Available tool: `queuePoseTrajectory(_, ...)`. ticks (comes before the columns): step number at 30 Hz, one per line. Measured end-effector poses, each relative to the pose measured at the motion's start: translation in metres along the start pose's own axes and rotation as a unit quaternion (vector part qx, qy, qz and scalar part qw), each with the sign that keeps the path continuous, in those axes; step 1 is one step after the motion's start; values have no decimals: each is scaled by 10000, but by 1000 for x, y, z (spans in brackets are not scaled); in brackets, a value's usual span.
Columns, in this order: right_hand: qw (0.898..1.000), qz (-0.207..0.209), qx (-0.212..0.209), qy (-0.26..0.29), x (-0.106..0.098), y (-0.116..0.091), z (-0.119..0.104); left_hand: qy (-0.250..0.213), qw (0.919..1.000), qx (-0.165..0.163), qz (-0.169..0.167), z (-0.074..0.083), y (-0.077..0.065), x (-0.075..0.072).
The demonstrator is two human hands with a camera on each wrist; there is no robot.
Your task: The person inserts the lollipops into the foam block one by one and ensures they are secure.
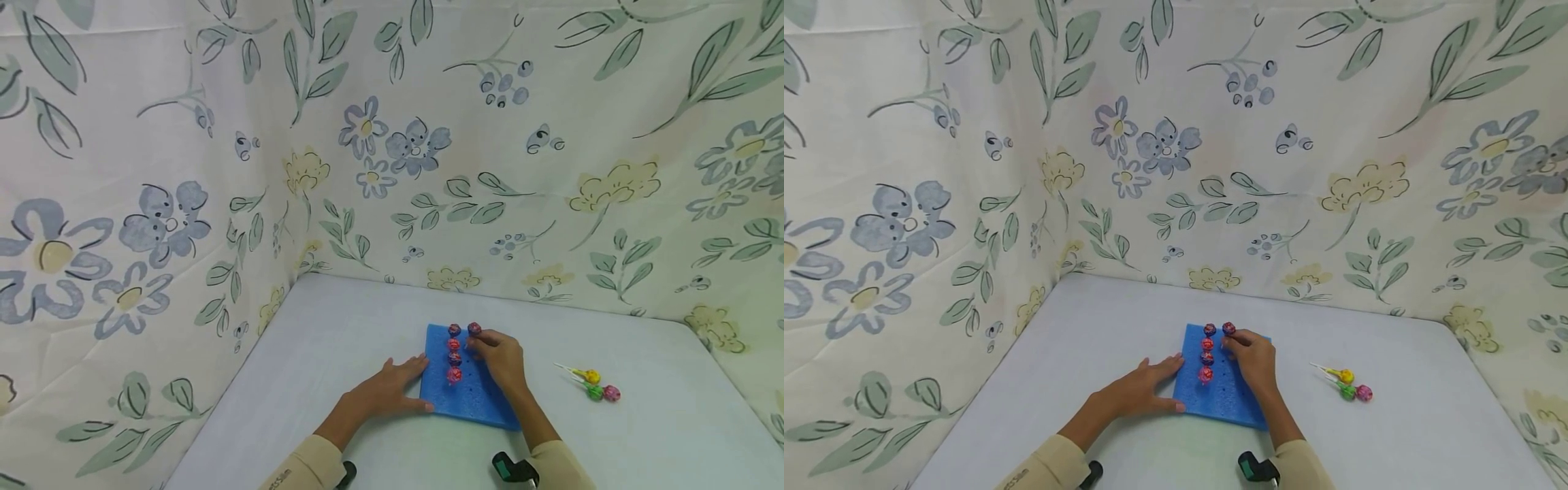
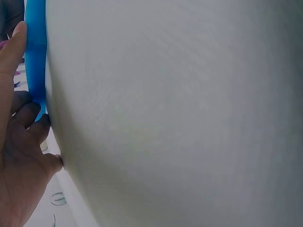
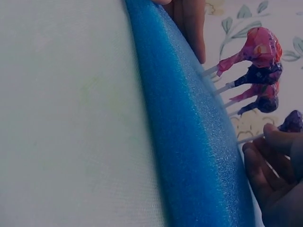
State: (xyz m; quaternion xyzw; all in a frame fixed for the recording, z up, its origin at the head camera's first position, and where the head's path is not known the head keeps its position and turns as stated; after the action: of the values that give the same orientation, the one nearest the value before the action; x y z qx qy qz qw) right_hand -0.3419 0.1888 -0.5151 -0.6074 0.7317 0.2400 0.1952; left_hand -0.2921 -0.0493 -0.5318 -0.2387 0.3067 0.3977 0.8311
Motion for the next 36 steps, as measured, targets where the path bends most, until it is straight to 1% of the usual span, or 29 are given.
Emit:
queuePoseTrajectory(6,9999,11,36,-113,0,2,0,27,10000,23,4,-1,0,0)
queuePoseTrajectory(12,9996,-9,69,-277,1,4,3,26,10000,49,-18,1,0,-1)
queuePoseTrajectory(19,9995,-39,128,-299,4,4,7,-40,10000,0,-14,2,-2,-1)
queuePoseTrajectory(24,9991,-23,97,-402,4,5,8,-5,10000,17,-8,2,-2,-1)
queuePoseTrajectory(31,9986,-131,20,-517,7,5,5,-81,10000,44,-19,2,-2,-2)
queuePoseTrajectory(36,9982,-75,33,-593,7,4,6,-91,10000,7,-27,2,-2,-2)
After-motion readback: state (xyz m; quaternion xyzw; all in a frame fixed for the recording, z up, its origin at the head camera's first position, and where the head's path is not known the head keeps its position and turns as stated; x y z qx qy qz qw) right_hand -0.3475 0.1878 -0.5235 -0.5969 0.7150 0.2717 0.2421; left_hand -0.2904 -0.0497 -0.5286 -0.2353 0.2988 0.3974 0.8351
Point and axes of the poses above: each hand's wrist, its own y-axis towards the middle knuckle, its own x-axis out of the palm, z = x × y, the point moved 7 cm from there along y, towards the middle knuckle, and after that the axes turned 12 degrees about -y, right-handed, at the moved point
